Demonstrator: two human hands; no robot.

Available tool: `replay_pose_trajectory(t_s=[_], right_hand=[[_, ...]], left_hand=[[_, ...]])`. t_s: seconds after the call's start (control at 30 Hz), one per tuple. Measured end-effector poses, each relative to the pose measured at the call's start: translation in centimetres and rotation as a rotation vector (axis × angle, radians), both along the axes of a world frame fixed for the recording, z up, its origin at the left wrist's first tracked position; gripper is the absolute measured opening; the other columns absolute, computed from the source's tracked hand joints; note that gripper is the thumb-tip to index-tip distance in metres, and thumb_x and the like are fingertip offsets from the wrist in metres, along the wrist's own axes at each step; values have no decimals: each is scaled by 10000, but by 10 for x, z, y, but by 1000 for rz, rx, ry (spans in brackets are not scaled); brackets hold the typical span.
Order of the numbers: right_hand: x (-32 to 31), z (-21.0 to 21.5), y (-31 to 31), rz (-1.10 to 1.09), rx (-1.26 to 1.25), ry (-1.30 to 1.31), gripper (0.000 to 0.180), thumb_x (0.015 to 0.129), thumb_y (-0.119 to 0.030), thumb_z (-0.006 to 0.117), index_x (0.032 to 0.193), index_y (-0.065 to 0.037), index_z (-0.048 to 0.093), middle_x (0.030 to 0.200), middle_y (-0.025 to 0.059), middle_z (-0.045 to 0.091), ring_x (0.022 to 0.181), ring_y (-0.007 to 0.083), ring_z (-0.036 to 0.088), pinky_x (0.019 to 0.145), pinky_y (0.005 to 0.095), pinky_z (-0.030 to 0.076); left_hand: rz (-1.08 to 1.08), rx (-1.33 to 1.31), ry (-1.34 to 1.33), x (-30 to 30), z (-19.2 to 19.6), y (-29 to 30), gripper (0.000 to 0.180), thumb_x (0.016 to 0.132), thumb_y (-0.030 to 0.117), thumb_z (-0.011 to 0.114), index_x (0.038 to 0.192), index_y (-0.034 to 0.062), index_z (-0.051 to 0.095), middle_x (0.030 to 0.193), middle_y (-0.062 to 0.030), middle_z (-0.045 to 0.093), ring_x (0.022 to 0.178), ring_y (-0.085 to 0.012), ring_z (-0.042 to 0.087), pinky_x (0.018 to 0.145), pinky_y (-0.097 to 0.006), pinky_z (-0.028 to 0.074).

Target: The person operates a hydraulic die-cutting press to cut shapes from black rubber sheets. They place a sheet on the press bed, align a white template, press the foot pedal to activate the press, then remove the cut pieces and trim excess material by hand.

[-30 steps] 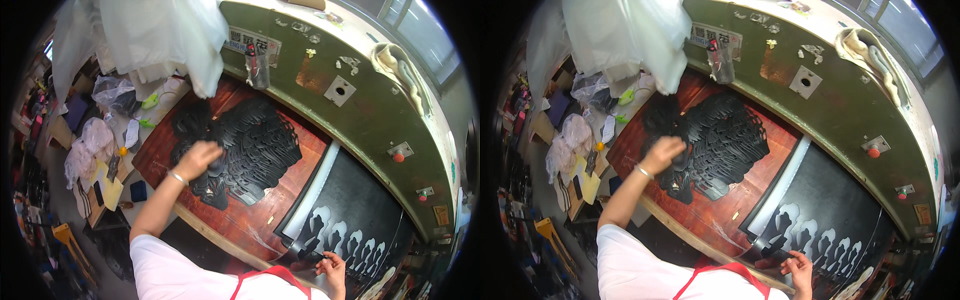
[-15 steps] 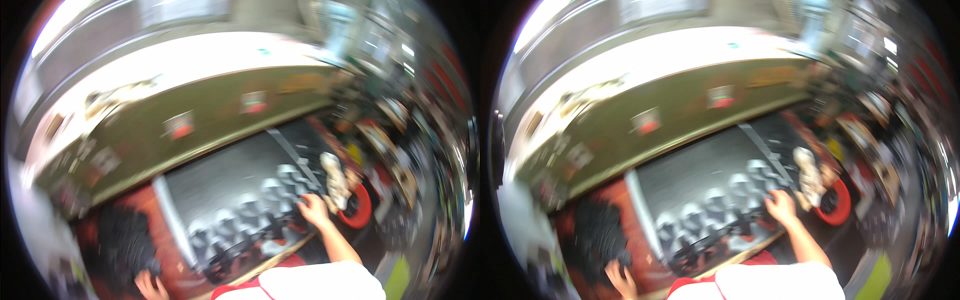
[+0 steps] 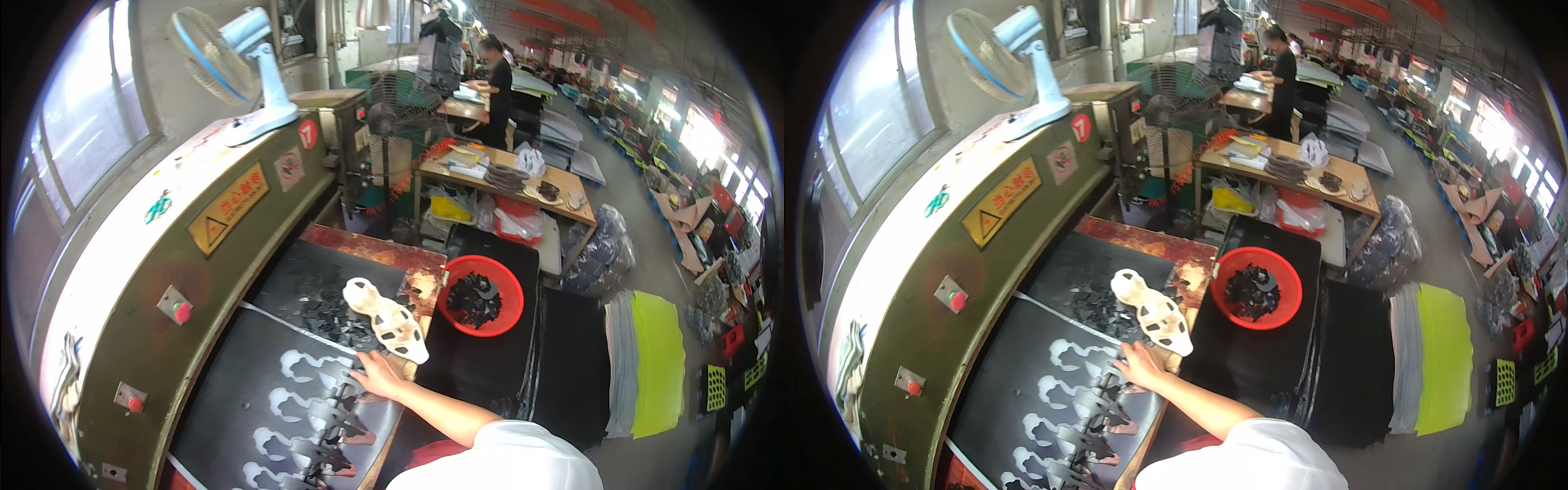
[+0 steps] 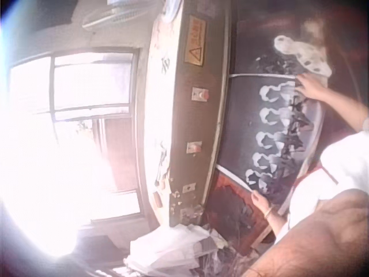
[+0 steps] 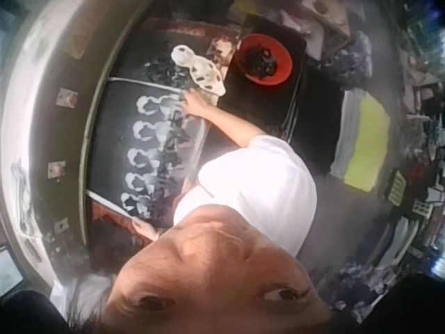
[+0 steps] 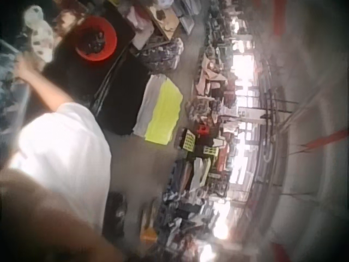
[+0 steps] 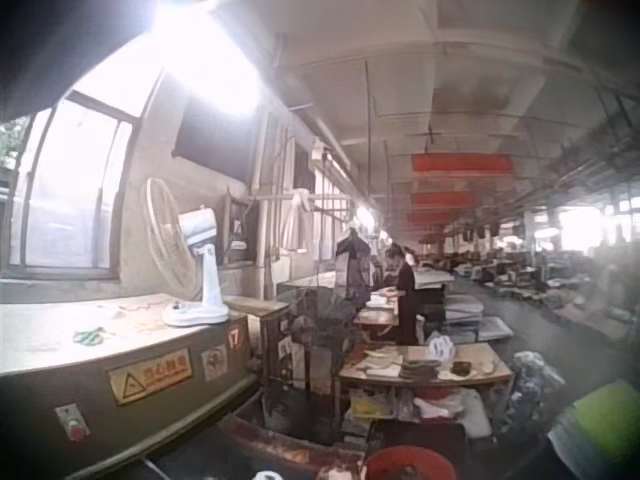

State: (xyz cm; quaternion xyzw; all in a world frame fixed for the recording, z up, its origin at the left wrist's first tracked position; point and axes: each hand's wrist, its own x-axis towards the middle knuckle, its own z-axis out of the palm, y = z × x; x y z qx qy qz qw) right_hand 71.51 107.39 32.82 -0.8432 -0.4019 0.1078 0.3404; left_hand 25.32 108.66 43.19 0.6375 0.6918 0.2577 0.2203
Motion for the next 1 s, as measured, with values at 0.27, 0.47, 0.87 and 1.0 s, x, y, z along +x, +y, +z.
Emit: replay_pose_trajectory(t_s=[0.27, 0.47, 0.87, 1.0], right_hand=[[1, 11, -39, 178, 181, 138, 373, 885, -267, 611, 1190, -61, 550, 949, 205, 652, 849, 392, 640, 714, 446, 517], [25, 23, -103, 179, 179, 170, 392, 858, -253, 656, 1210, -91, 591, 915, 160, 673, 806, 326, 670, 696, 382, 535], [115, 4, -55, 151, 104, -182, 825, 646, -361, 818, 1330, -66, 464, 1372, 332, 252, 1269, 508, 326, 1031, 534, 374], [117, 12, -57, 174, -133, -214, 941, 629, -479, 797, 1381, -66, 413, 1398, 374, 212, 1310, 545, 240, 1070, 592, 284]], left_hand=[[263, 39, -19, -21, -41, 20, 369, 906, 236, 614, 1081, -89, 622, 1043, -269, 642, 947, -359, 620, 864, -387, 488], [256, 154, 185, -41, -71, 39, 369, 904, 239, 618, 1077, -87, 623, 1037, -263, 645, 943, -360, 622, 859, -389, 492], [223, 304, 346, -64, -112, 64, 370, 898, 246, 625, 1069, -82, 624, 1027, -251, 652, 936, -363, 627, 849, -394, 500], [200, 344, 421, -53, -117, 56, 351, 899, 263, 620, 1078, -39, 628, 1012, -221, 662, 921, -348, 637, 820, -382, 519]])
